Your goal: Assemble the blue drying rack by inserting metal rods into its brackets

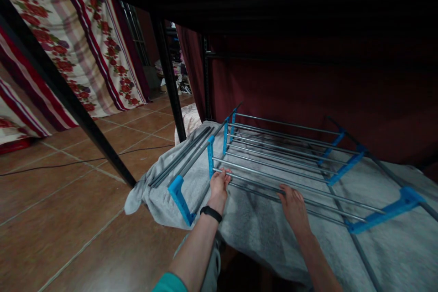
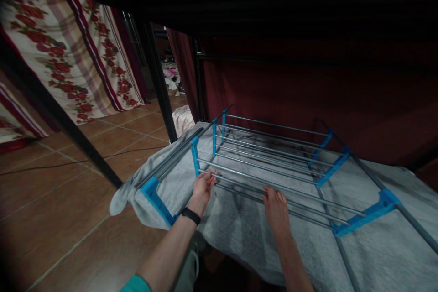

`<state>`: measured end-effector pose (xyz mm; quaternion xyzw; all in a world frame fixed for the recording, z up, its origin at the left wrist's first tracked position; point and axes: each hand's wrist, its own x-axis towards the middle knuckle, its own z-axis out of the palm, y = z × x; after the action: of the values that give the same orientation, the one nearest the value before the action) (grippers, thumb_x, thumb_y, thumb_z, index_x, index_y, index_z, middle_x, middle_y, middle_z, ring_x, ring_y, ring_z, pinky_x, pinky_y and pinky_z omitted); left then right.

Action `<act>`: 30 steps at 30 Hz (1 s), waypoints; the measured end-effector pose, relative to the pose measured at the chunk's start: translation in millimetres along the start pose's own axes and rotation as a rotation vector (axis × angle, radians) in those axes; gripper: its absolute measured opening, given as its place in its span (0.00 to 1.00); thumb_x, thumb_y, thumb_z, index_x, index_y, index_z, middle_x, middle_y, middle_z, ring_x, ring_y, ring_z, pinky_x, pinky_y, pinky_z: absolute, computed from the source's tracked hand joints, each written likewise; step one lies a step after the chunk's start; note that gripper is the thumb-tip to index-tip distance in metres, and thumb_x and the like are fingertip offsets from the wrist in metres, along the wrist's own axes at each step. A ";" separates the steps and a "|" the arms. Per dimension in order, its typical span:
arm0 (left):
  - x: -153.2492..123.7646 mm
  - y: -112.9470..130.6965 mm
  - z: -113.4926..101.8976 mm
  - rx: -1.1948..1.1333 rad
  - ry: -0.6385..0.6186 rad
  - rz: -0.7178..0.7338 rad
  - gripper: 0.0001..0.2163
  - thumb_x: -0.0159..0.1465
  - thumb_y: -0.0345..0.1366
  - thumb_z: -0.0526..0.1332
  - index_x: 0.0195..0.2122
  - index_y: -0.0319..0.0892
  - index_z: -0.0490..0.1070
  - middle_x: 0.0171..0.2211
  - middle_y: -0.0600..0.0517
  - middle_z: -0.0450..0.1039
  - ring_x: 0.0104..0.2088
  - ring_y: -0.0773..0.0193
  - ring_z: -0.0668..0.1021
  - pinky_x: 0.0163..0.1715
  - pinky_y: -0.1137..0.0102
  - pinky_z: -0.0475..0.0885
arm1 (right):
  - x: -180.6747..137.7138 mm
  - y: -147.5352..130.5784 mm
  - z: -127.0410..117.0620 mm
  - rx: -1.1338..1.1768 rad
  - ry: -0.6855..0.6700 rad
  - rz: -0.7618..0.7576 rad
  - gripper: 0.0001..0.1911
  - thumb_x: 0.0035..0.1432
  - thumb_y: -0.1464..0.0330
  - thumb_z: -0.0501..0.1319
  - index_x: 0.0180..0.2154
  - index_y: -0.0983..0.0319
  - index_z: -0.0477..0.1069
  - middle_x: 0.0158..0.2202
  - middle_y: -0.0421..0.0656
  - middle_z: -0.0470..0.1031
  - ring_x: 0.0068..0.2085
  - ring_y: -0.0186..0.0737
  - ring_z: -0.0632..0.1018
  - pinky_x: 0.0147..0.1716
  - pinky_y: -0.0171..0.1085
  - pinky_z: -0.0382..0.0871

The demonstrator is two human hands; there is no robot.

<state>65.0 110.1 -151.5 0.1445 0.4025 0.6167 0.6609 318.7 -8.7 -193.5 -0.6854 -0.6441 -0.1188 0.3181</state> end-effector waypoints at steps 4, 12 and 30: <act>-0.3 0.2 -1.6 0.007 -0.005 0.000 0.04 0.61 0.24 0.62 0.34 0.39 0.69 0.30 0.48 0.76 0.29 0.69 0.79 0.31 0.75 0.73 | -0.1 0.1 -1.5 0.010 -0.015 -0.008 0.13 0.66 0.59 0.49 0.43 0.56 0.68 0.40 0.48 0.77 0.42 0.50 0.75 0.48 0.50 0.65; -0.2 0.2 -3.2 0.009 0.000 0.037 0.07 0.60 0.23 0.62 0.36 0.40 0.67 0.32 0.48 0.77 0.30 0.68 0.80 0.31 0.75 0.73 | 0.7 -0.5 -3.9 0.028 -0.020 -0.017 0.12 0.66 0.61 0.50 0.43 0.56 0.69 0.40 0.48 0.78 0.43 0.50 0.76 0.50 0.50 0.64; 20.2 -2.3 -22.4 0.278 0.171 0.215 0.07 0.56 0.31 0.65 0.30 0.40 0.66 0.27 0.51 0.71 0.29 0.63 0.77 0.37 0.63 0.75 | 1.3 3.9 -3.9 -0.086 -0.078 -0.078 0.13 0.68 0.63 0.49 0.45 0.58 0.69 0.40 0.46 0.78 0.43 0.46 0.75 0.49 0.45 0.60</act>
<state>49.0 121.6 -174.4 0.2237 0.5205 0.6324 0.5282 323.5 -9.9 -190.9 -0.6770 -0.6765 -0.1320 0.2582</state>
